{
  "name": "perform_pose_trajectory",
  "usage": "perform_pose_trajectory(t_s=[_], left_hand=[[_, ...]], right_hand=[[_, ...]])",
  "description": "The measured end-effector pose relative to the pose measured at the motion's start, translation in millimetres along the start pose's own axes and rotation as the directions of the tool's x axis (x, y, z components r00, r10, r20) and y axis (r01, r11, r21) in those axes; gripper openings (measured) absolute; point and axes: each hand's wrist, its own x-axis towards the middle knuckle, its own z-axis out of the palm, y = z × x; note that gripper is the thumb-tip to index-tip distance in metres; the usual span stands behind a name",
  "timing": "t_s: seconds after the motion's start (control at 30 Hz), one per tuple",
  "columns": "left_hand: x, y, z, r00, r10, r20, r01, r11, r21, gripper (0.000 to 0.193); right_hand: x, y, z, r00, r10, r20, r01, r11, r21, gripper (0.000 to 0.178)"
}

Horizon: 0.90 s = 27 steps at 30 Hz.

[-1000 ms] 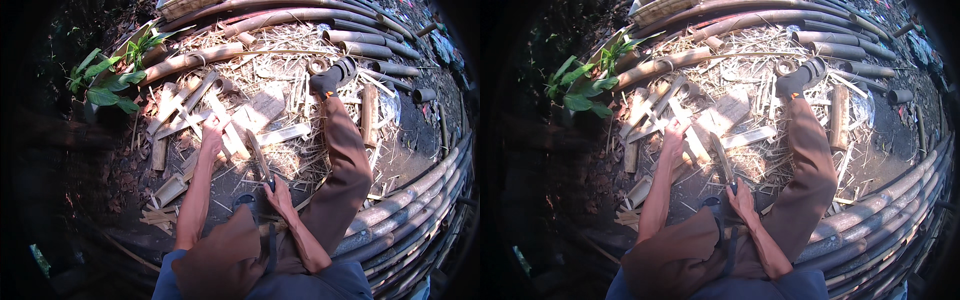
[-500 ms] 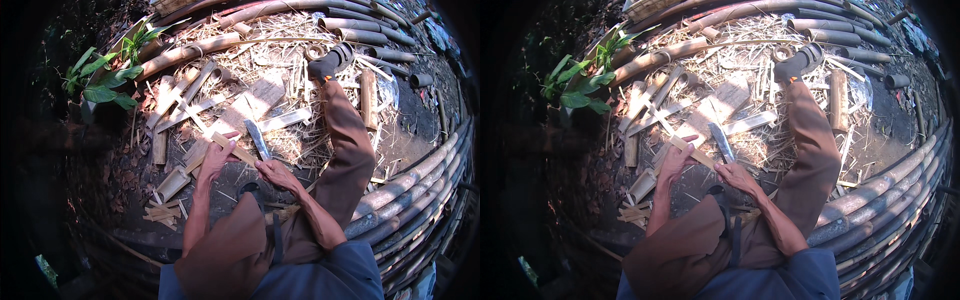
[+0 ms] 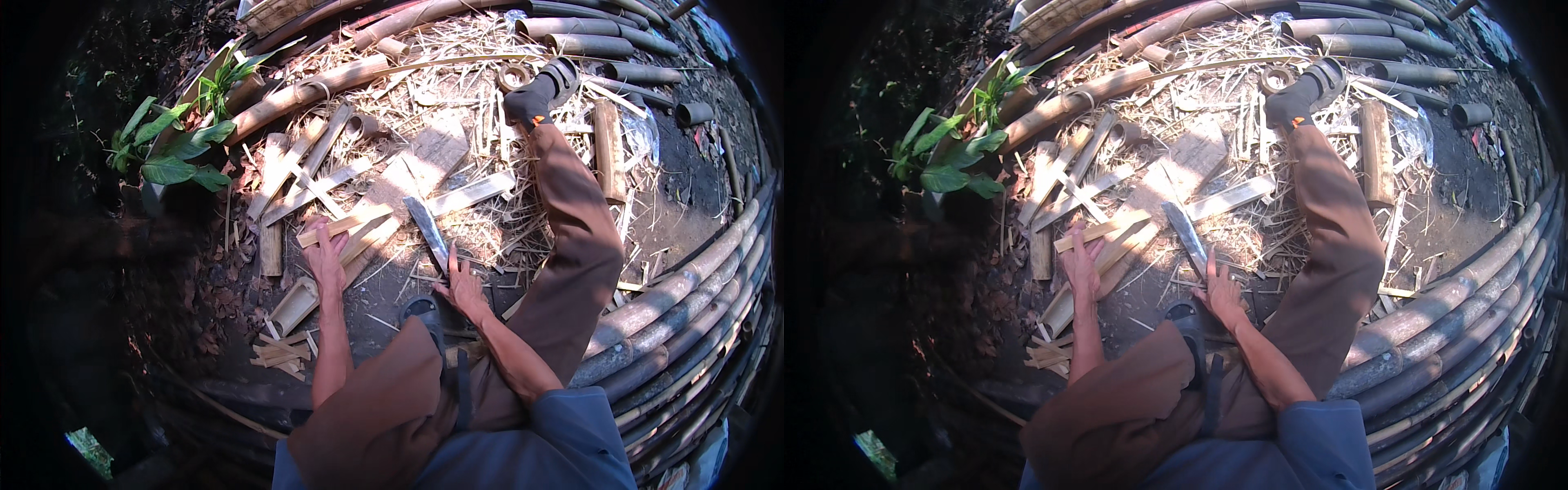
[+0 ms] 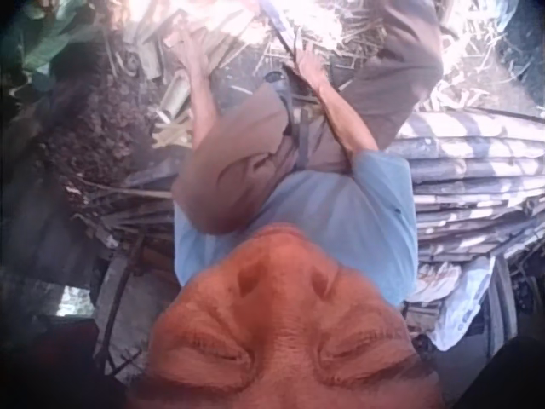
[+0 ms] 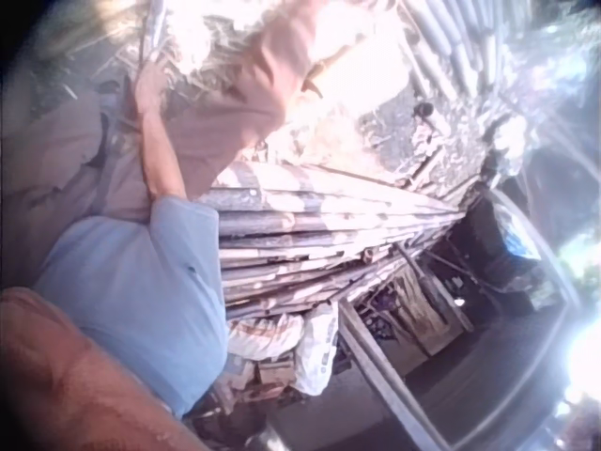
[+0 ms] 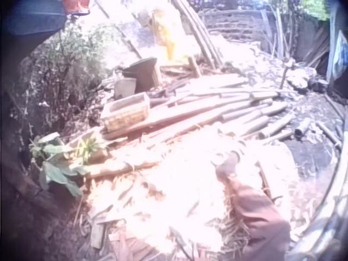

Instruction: The person sits on the ground and uses a machete to split bamboo pieces into smaller strips. They repeatedly position the bamboo, strike it with the machete, and separate the resulting strips.

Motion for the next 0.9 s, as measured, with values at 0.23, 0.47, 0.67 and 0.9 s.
perform_pose_trajectory(t_s=[0.23, 0.47, 0.67, 0.9], left_hand=[[-14, -14, 2, 0.999, -0.04, -0.019, 0.041, 0.998, 0.04, 0.047], [-26, -13, 9, 0.999, -0.039, 0.025, 0.035, 0.99, 0.137, 0.058], [-25, -9, 21, 0.998, -0.032, 0.053, 0.022, 0.984, 0.178, 0.056], [-21, -8, 8, 0.999, -0.036, 0.005, 0.035, 0.991, 0.129, 0.054]], right_hand=[[-23, 22, 2, 0.972, 0.105, -0.21, -0.033, 0.947, 0.319, 0.069], [-43, -51, -59, 0.984, -0.137, -0.115, 0.174, 0.887, 0.427, 0.037], [-8, -46, -28, 0.966, -0.217, -0.143, 0.256, 0.89, 0.378, 0.039], [-15, -53, -32, 0.943, -0.301, -0.143, 0.331, 0.899, 0.289, 0.039]])
